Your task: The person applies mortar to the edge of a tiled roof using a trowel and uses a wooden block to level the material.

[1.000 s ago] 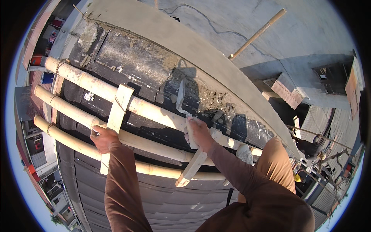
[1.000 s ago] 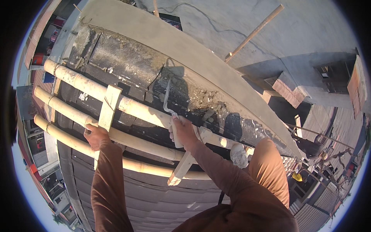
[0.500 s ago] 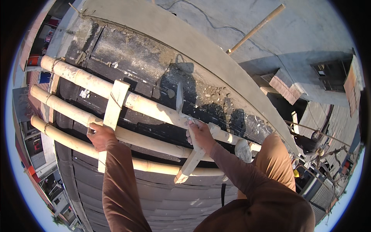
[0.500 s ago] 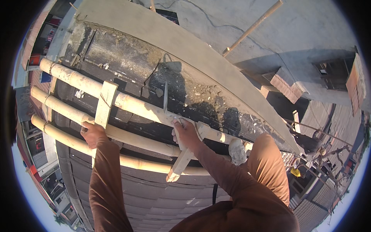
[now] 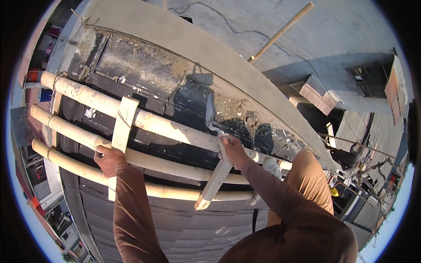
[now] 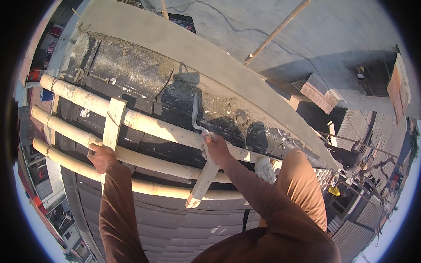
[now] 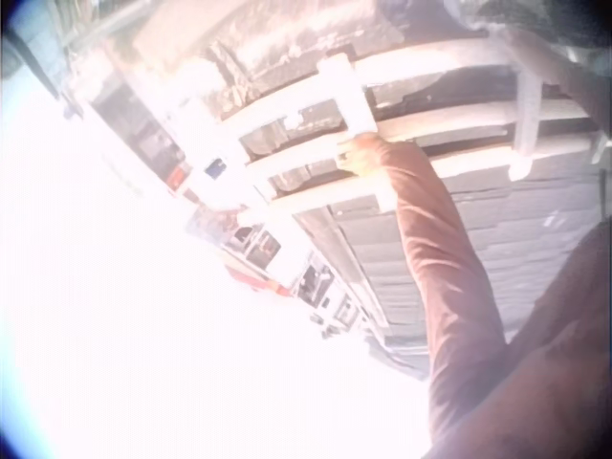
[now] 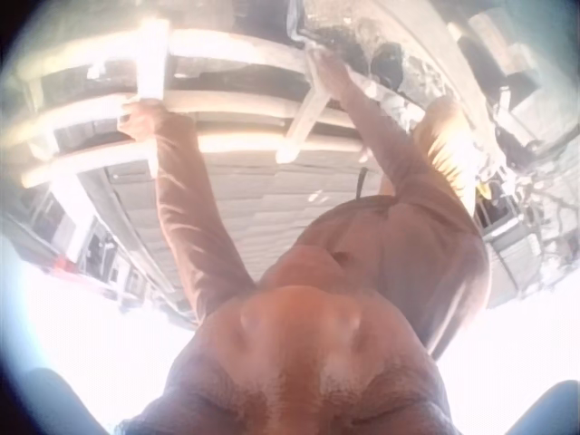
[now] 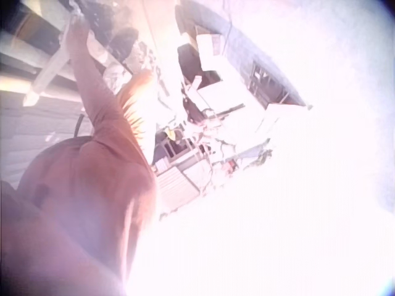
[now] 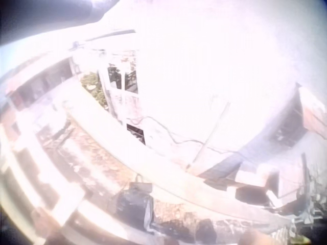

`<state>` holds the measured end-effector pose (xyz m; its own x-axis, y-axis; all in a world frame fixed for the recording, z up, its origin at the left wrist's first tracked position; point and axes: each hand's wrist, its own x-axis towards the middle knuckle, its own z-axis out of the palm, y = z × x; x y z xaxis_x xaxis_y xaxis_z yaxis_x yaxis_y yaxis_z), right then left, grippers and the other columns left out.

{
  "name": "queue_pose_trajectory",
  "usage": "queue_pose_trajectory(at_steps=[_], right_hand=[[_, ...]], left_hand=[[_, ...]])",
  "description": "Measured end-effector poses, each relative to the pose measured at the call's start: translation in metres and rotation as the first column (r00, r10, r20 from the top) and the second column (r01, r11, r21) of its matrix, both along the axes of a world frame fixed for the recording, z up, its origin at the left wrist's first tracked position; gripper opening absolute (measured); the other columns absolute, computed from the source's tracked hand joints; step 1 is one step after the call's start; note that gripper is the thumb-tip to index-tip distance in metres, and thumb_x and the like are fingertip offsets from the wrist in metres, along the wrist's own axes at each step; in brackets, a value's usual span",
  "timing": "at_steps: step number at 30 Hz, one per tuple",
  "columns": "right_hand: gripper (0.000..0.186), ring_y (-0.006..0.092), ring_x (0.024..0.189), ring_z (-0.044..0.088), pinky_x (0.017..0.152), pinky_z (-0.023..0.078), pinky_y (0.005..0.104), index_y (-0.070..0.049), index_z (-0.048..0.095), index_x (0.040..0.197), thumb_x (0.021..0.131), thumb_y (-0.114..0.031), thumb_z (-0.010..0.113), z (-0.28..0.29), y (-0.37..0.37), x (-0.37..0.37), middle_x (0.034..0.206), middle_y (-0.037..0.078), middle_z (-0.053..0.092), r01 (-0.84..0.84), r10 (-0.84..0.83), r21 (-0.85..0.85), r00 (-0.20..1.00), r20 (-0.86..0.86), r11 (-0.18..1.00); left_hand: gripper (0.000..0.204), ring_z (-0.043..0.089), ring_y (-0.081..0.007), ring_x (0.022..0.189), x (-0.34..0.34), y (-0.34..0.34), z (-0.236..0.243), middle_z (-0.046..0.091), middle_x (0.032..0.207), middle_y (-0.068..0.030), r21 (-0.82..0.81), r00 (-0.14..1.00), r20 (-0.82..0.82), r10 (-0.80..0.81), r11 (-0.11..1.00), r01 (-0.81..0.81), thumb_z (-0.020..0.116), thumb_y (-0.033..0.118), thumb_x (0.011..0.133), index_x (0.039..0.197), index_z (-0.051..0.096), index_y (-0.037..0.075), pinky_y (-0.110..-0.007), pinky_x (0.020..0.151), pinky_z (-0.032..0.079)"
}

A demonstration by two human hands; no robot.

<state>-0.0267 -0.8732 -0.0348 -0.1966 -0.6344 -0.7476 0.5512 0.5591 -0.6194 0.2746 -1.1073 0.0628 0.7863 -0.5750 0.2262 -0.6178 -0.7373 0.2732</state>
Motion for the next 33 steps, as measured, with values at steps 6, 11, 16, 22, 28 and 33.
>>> queue_pose_trajectory(at_steps=[6, 11, 16, 22, 28, 33], right_hand=[[0.044, 0.0152, 0.059, 0.059, 0.051, 0.049, 0.0322, -0.007, 0.065, 0.103, 0.107, -0.049, 0.053, -0.031, 0.041, -0.019, 0.074, 0.004, 0.058, 0.116, -0.133, 0.146, 0.985, 0.111, 0.982], [0.043, 0.0151, 0.059, 0.059, 0.051, 0.049, 0.0317, -0.007, 0.063, 0.105, 0.107, -0.049, 0.052, 0.012, 0.06, -0.021, 0.075, 0.005, 0.059, 0.141, -0.144, 0.213, 0.99, -0.002, 0.967], [0.039, 0.0149, 0.06, 0.06, 0.051, 0.049, 0.0308, -0.005, 0.063, 0.106, 0.106, -0.043, 0.055, 0.041, -0.066, 0.003, 0.075, 0.005, 0.06, -0.115, 0.103, -0.149, 0.991, -0.088, 0.982], [0.038, 0.0153, 0.056, 0.058, 0.055, 0.049, 0.0324, -0.003, 0.062, 0.106, 0.109, -0.04, 0.053, 0.036, -0.19, 0.039, 0.075, 0.005, 0.06, -0.037, 0.026, -0.253, 0.999, -0.045, 0.967], [0.037, 0.0152, 0.056, 0.058, 0.05, 0.048, 0.0308, -0.005, 0.06, 0.111, 0.109, -0.041, 0.051, 0.04, -0.058, 0.04, 0.076, 0.005, 0.061, -0.05, 0.048, -0.098, 0.999, -0.025, 0.994], [0.035, 0.0393, 0.081, 0.071, 0.074, 0.053, 0.0467, 0.0, 0.055, 0.118, 0.101, -0.03, 0.063, 0.041, -0.115, 0.014, 0.084, 0.021, 0.067, -0.451, 0.136, -0.281, 0.694, -0.707, 0.847]], left_hand=[[0.068, 0.071, -0.0366, 0.101, 0.008, 0.006, 0.004, 0.077, 0.107, -0.0164, -0.036, 0.999, -0.035, -0.019, 0.999, 0.018, 0.038, 0.062, 0.097, 0.132, 0.068, 0.013, -0.047, 0.098, 0.046], [0.068, 0.071, -0.0384, 0.102, 0.007, 0.002, 0.005, 0.076, 0.109, -0.0183, -0.046, 1.0, -0.004, -0.014, 0.999, 0.013, 0.038, 0.062, 0.096, 0.131, 0.07, 0.013, -0.049, 0.097, 0.047], [0.067, 0.071, -0.039, 0.103, 0.003, 0.001, 0.004, 0.076, 0.111, -0.0182, -0.07, 1.0, -0.014, -0.024, 0.997, 0.023, 0.042, 0.062, 0.096, 0.129, 0.071, 0.012, -0.048, 0.096, 0.049], [0.067, 0.072, -0.0389, 0.103, 0.002, 0.001, 0.003, 0.076, 0.113, -0.0189, -0.082, 0.999, 0.005, -0.033, 0.996, 0.034, 0.043, 0.061, 0.096, 0.128, 0.072, 0.011, -0.048, 0.096, 0.05], [0.064, 0.072, -0.0377, 0.101, 0.005, 0.004, 0.009, 0.076, 0.11, -0.0184, -0.085, 1.0, 0.009, -0.009, 0.996, 0.01, 0.045, 0.06, 0.096, 0.128, 0.072, 0.011, -0.048, 0.094, 0.05], [0.059, 0.071, -0.0348, 0.107, 0.004, 0.0, 0.005, 0.076, 0.113, -0.0156, -0.092, 1.0, 0.013, -0.007, 0.996, 0.008, 0.048, 0.057, 0.097, 0.127, 0.071, 0.011, -0.044, 0.1, 0.046]])
